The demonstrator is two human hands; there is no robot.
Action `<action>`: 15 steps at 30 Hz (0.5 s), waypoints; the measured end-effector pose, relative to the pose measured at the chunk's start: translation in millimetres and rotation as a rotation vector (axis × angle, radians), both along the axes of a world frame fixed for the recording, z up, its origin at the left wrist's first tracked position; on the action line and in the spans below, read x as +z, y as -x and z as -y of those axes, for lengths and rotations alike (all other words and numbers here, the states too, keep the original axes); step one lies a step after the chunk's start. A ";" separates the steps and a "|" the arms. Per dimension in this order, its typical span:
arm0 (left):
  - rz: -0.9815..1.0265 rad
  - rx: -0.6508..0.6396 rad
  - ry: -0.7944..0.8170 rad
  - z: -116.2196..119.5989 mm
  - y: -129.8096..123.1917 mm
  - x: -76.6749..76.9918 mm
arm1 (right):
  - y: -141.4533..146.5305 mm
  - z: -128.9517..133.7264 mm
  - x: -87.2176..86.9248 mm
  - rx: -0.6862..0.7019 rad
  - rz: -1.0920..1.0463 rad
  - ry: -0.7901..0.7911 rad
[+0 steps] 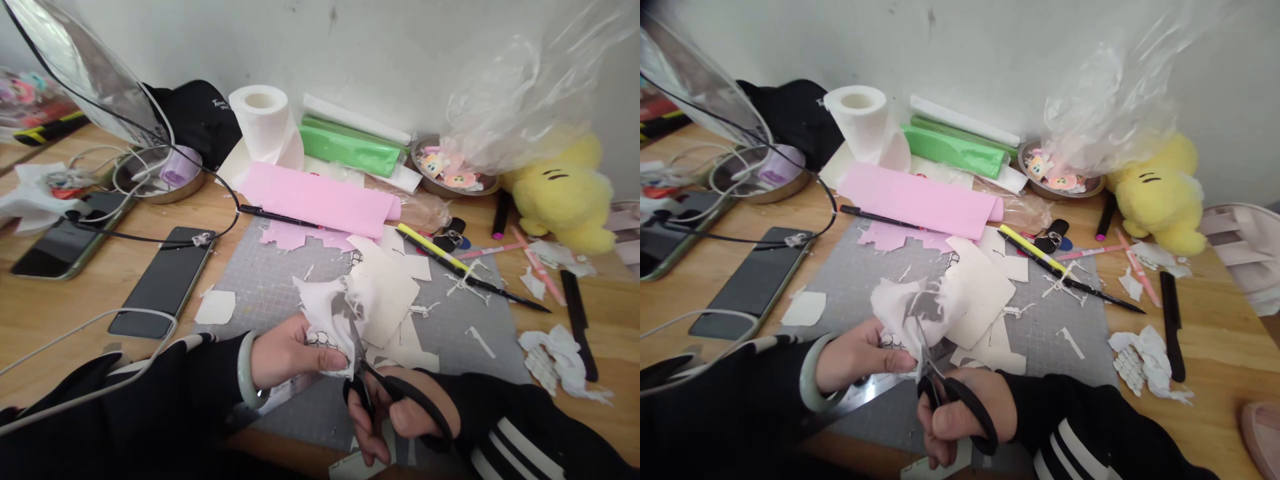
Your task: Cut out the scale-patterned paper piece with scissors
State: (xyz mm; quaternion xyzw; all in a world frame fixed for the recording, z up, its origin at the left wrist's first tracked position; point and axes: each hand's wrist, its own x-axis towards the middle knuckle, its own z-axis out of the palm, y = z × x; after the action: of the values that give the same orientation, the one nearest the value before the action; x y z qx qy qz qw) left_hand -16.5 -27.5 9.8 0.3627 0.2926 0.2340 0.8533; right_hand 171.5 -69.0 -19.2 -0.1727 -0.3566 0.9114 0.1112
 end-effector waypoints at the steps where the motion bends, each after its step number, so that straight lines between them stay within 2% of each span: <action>1: -0.003 -0.013 -0.005 0.0 0.1 -0.4 | -0.1 -0.3 1.7 -0.001 0.000 0.004; 6: -0.032 -0.059 -0.042 -1.2 0.2 -1.3 | 0.8 2.3 -2.1 0.017 0.016 0.065; 10: -0.015 -0.098 -0.052 -2.3 -0.5 -1.0 | 1.6 6.6 -8.2 0.028 0.186 0.112; 13: -0.012 -0.099 -0.066 -2.0 0.4 -2.0 | 2.1 7.1 -5.0 0.054 0.334 0.087; 15: -0.011 -0.110 -0.089 -1.6 1.6 -3.7 | 3.2 6.4 -1.6 0.073 0.324 0.078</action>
State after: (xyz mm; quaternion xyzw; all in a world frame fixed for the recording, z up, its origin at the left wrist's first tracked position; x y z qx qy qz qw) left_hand -18.2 -25.9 6.2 0.4170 0.2662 0.1973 0.8463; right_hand 168.3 -75.4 -20.8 -0.3087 -0.3402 0.8882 0.0124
